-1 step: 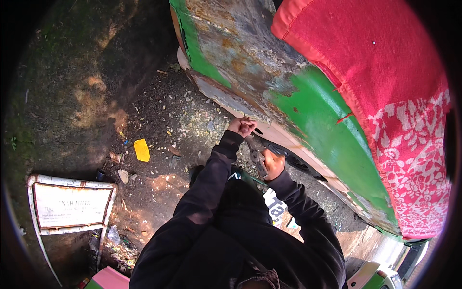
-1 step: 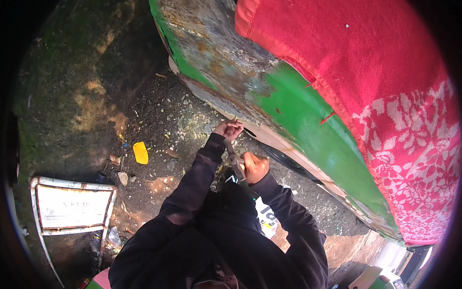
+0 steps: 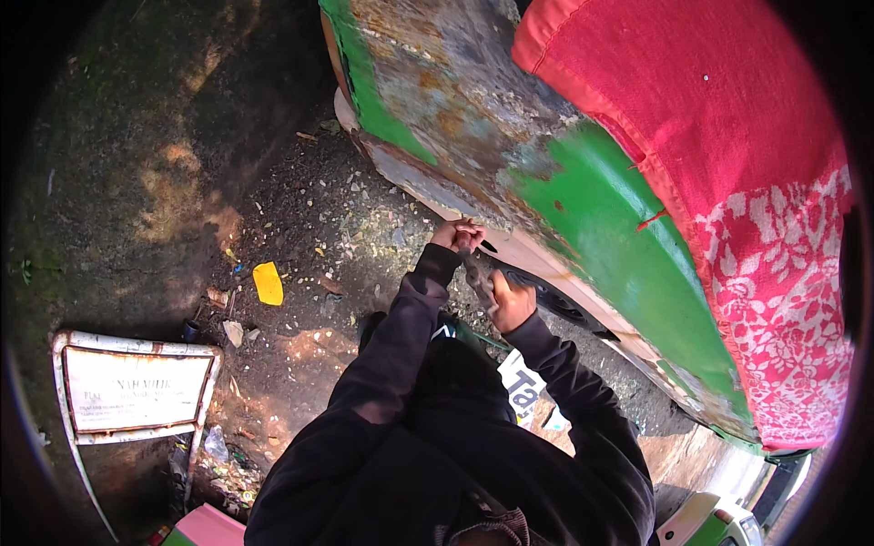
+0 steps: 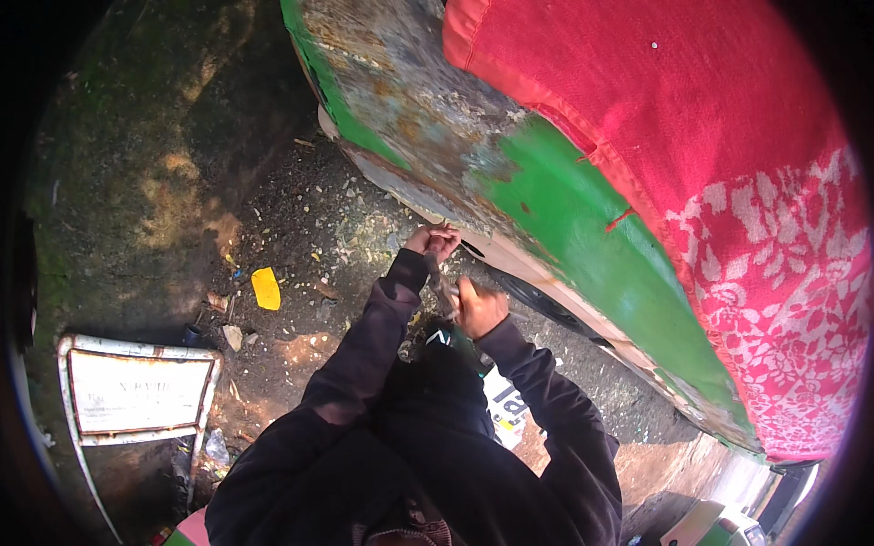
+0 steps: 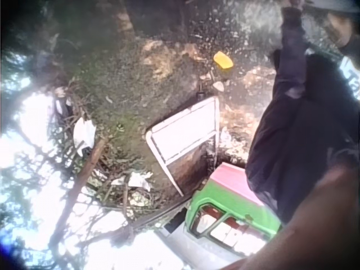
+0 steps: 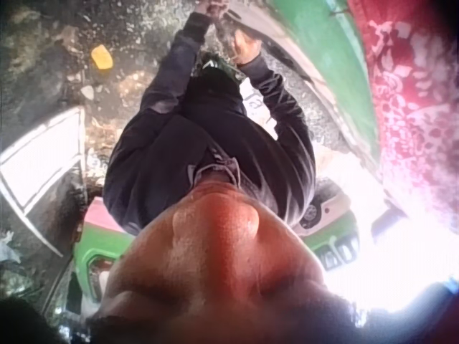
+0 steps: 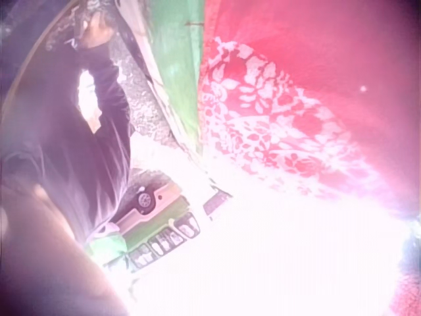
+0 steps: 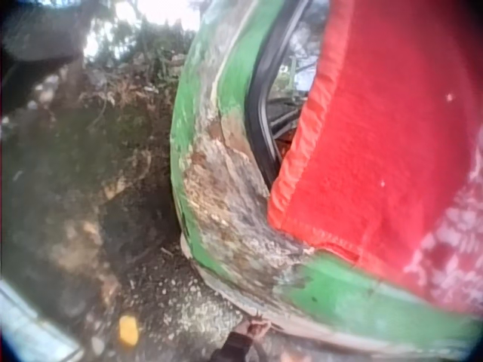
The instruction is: The person uses a hammer and a chisel to chip away rust and loose paint from the side panel of a green vehicle. The person repeatedly strikes the chisel to remove material along the lower edge of the panel.
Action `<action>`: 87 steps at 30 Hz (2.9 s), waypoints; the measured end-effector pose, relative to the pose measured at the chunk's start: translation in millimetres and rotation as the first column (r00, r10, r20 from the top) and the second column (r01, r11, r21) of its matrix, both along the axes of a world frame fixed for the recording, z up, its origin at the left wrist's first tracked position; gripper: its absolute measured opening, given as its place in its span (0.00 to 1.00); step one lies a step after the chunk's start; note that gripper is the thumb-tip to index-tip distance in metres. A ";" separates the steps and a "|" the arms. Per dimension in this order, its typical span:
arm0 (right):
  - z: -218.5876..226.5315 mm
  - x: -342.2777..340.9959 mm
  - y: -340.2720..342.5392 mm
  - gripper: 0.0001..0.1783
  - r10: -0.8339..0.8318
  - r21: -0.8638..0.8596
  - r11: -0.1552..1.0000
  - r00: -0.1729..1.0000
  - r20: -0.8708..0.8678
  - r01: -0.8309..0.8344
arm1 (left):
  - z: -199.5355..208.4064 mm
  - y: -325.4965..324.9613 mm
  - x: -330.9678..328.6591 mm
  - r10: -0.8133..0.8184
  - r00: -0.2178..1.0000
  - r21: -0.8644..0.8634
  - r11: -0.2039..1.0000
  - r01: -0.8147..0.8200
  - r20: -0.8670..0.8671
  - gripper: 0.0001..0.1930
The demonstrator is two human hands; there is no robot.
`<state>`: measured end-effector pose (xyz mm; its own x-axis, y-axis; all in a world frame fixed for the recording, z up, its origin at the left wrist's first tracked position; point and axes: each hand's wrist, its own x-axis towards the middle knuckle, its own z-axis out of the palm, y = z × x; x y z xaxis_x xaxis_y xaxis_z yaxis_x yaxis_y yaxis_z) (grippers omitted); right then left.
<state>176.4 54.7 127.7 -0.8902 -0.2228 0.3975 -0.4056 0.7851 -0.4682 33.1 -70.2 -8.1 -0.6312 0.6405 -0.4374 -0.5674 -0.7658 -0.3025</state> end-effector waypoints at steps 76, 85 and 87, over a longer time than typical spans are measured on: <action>18.9 30.5 -29.2 0.16 0.141 -0.013 0.990 0.990 0.010 -0.140 | 18.8 -23.7 9.4 -0.175 0.973 0.352 0.929 0.112 0.152 0.05; 24.6 20.3 -26.6 0.14 0.070 -0.020 0.997 0.995 0.072 -0.069 | 13.5 -15.3 4.0 -0.070 0.983 0.290 0.957 0.019 0.167 0.02; 35.8 21.3 -32.5 0.13 0.094 -0.050 0.994 0.995 0.040 -0.092 | 7.7 -17.1 3.0 -0.061 0.985 0.265 0.964 0.016 0.163 0.02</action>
